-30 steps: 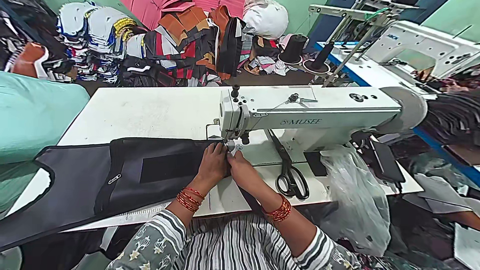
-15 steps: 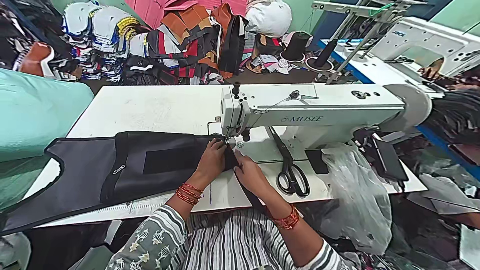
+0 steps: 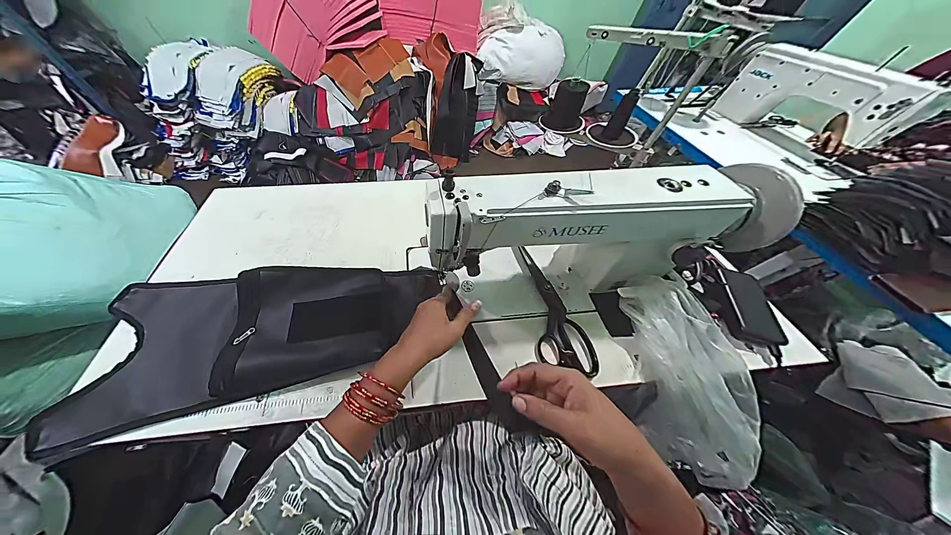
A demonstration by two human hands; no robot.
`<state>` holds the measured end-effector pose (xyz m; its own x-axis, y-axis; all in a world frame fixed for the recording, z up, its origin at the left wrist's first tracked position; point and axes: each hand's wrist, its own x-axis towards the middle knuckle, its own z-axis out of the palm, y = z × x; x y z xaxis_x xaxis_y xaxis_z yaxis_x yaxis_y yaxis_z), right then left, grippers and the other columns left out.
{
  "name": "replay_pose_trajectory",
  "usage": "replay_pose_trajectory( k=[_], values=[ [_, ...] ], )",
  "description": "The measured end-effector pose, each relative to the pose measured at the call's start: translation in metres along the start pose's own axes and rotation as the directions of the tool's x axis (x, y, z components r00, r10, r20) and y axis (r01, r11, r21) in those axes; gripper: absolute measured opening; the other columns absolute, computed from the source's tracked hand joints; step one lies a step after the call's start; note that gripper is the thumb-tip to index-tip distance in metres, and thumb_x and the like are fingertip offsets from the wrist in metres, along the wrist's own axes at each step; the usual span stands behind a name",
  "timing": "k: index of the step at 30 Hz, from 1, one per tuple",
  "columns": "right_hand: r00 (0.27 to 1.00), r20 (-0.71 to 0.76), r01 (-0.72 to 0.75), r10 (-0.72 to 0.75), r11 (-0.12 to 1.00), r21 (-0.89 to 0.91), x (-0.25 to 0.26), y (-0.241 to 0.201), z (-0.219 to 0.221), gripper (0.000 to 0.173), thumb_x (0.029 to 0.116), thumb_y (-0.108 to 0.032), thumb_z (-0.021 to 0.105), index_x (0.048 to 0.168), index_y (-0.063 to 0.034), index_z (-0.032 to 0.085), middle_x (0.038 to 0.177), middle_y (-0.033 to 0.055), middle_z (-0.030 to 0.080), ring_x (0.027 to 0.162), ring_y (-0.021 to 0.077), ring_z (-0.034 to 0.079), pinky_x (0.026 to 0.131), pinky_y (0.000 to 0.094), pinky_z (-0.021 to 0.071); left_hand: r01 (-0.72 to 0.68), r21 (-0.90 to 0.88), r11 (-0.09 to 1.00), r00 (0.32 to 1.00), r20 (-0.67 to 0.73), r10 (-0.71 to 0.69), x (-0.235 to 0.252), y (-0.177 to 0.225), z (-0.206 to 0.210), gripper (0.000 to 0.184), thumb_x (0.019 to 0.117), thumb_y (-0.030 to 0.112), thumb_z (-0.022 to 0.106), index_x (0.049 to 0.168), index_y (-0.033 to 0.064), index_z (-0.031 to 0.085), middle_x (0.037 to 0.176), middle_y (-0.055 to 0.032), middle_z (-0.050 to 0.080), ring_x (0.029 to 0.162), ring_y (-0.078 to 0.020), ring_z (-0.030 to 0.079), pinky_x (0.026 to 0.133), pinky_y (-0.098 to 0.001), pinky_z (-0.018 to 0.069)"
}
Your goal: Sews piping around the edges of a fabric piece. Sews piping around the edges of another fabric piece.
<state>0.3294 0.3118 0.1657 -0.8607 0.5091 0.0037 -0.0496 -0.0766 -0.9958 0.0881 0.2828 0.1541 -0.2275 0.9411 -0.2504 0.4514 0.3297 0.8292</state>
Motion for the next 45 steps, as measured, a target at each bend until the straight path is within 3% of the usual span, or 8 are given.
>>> replay_pose_trajectory(
  k=[5,9,15,19,24,30,37,45],
  values=[
    [0.993,0.044,0.118,-0.11,0.955,-0.273,-0.006,-0.007,0.022,0.034,0.1009,-0.013,0.06,0.132,0.0011,0.06,0.106,0.0013,0.074,0.091,0.0035,0.07,0.08,0.0222,0.0594,0.188,-0.122,0.975,0.979,0.1,-0.177,0.006,0.011,0.004,0.077,0.0974,0.0,0.056,0.161,0.0009,0.013,0.123,-0.0241,0.06,0.08,-0.0218,0.07,0.074,-0.0362,0.0601],
    [0.874,-0.427,-0.281,-0.232,0.475,-0.834,-0.001,0.02,-0.026,0.03,0.1005,-0.007,0.059,0.126,0.0078,0.066,0.116,0.0285,0.069,0.106,0.0439,0.068,0.091,0.0557,0.0557,0.18,-0.294,0.939,0.982,0.002,-0.187,-0.002,-0.007,-0.017,0.066,0.102,-0.001,0.047,0.162,0.0072,0.022,0.149,-0.0184,0.047,0.089,-0.0122,0.061,0.077,-0.0274,0.0521],
    [0.815,-0.571,-0.518,-0.099,0.316,-0.795,0.009,0.044,-0.045,0.038,0.097,-0.003,0.065,0.134,0.0074,0.061,0.124,0.0371,0.061,0.119,0.057,0.057,0.096,0.0643,0.0484,0.092,-0.282,0.955,0.981,-0.137,-0.135,0.01,-0.051,-0.021,0.022,0.1031,0.021,0.063,0.105,-0.0002,0.071,0.078,0.0018,0.061,0.061,-0.0009,0.048,0.06,-0.0201,0.0415],
    [0.761,-0.641,-0.623,0.099,0.382,-0.682,0.013,0.025,-0.058,0.051,0.0917,-0.005,0.069,0.139,0.0046,0.053,0.127,0.0335,0.06,0.118,0.0505,0.06,0.098,0.0622,0.0475,0.051,-0.377,0.925,0.966,-0.216,-0.141,0.019,-0.049,-0.01,0.017,0.101,0.017,0.066,0.095,0.0012,0.069,0.075,0.0022,0.062,0.059,-0.0006,0.05,0.058,-0.0191,0.0425],
    [0.748,-0.57,-0.651,0.339,0.543,-0.53,-0.011,0.019,-0.082,0.063,0.0911,-0.014,0.069,0.146,0.0017,0.041,0.091,0.0164,0.062,0.075,0.0266,0.059,0.071,0.0479,0.0496,0.078,-0.357,0.931,0.927,-0.318,-0.199,0.031,-0.059,-0.004,0.021,0.1021,0.015,0.062,0.088,0.0004,0.064,0.07,0.0013,0.052,0.059,-0.0054,0.045,0.06,-0.0249,0.0398],
    [0.76,-0.456,-0.612,0.464,0.747,-0.26,-0.049,0.018,-0.069,0.043,0.0909,-0.039,0.068,0.118,-0.0065,0.058,0.063,-0.0052,0.054,0.04,0.0037,0.044,0.038,0.0207,0.0406,0.112,-0.37,0.922,0.919,-0.315,-0.238,0.029,-0.062,-0.003,0.021,0.1029,0.015,0.059,0.088,0.001,0.063,0.069,0.001,0.051,0.056,-0.006,0.047,0.059,-0.0241,0.0434],
    [0.848,0.157,-0.495,0.506,0.862,-0.106,-0.065,0.035,-0.051,0.079,0.0807,-0.084,0.058,0.125,-0.0193,0.05,0.069,-0.0112,0.049,0.048,0.0008,0.046,0.044,0.0195,0.0443,0.05,-0.468,0.882,0.929,-0.302,-0.213,0.024,-0.065,-0.002,0.019,0.1035,0.011,0.057,0.087,0.0015,0.062,0.061,0.0041,0.051,0.049,-0.0033,0.049,0.052,-0.0196,0.045],
    [0.835,0.164,-0.53,0.525,0.848,-0.016,-0.035,0.053,-0.024,0.08,0.0773,-0.085,0.061,0.119,-0.0179,0.049,0.069,-0.0104,0.049,0.047,0.0016,0.048,0.044,0.0184,0.0453,0.065,-0.454,0.889,0.94,-0.272,-0.207,0.019,-0.062,-0.004,0.015,0.1047,0.009,0.054,0.106,-0.0034,0.062,0.075,-0.0019,0.058,0.057,-0.0062,0.056,0.058,-0.0224,0.0518]
  ],
)
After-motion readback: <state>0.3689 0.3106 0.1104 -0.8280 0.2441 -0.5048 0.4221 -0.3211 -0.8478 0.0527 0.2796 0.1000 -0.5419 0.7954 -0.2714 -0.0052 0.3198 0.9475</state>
